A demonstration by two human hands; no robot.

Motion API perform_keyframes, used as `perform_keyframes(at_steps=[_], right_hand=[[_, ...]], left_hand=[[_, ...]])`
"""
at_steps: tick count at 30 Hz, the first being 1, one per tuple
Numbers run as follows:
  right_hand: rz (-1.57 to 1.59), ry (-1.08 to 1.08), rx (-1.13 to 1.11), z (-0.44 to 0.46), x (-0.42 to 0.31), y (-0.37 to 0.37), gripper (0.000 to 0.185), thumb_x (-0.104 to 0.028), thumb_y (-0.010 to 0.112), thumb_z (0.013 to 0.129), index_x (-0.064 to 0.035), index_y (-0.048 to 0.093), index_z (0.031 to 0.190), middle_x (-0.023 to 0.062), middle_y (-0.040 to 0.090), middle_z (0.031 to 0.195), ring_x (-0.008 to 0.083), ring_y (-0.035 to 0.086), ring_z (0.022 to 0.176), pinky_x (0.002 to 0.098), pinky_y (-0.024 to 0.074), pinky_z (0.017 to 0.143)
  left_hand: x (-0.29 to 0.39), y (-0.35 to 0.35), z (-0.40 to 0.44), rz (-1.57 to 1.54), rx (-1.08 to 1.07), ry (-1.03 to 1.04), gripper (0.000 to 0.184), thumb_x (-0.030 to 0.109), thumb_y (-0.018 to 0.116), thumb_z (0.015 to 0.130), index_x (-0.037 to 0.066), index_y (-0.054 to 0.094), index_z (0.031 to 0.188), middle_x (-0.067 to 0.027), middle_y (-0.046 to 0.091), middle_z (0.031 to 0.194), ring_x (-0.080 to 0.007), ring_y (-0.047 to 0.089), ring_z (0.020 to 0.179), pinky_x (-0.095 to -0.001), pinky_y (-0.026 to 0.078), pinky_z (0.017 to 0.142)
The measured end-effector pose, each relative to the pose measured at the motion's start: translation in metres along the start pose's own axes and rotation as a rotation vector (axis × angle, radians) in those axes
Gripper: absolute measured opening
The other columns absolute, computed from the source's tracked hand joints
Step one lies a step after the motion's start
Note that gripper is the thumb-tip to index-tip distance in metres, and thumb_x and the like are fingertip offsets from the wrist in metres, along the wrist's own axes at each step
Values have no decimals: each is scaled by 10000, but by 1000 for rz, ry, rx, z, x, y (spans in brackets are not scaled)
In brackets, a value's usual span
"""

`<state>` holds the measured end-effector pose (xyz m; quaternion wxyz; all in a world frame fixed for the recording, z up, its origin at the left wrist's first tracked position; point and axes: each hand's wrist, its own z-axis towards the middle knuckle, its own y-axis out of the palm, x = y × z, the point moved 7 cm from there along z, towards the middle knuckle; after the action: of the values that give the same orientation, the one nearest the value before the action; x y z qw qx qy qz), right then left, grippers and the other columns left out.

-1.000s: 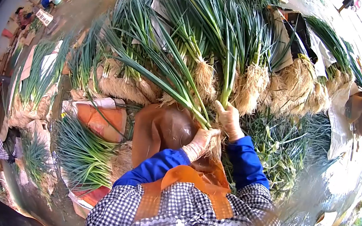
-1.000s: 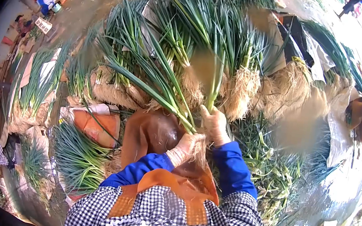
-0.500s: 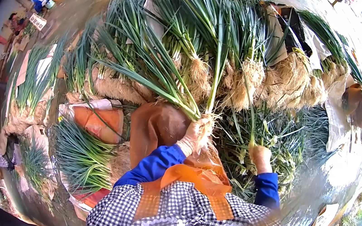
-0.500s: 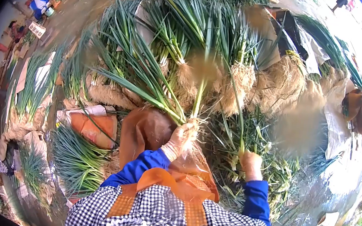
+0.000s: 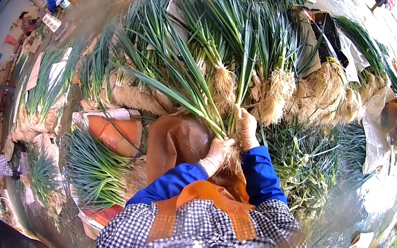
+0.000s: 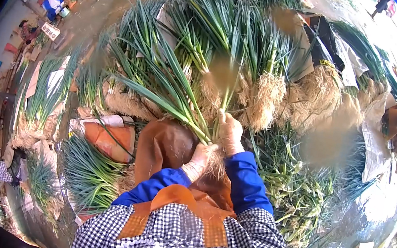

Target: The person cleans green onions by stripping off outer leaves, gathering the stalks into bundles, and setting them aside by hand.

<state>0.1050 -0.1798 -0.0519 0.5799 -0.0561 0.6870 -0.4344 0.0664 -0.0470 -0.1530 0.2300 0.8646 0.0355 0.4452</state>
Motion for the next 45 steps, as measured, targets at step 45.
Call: perform_keyframes(at_steps=[45], right_hand=[[-39, 537, -688, -113, 170, -74, 363, -366, 540, 884, -21, 628, 952, 125, 644, 889, 242, 635, 792, 338, 508, 714]], left_hand=[[78, 21, -36, -627, -669, -451, 517, 100, 550, 847, 58, 363, 1326, -38, 482, 701, -118, 460, 508, -230, 420, 445]])
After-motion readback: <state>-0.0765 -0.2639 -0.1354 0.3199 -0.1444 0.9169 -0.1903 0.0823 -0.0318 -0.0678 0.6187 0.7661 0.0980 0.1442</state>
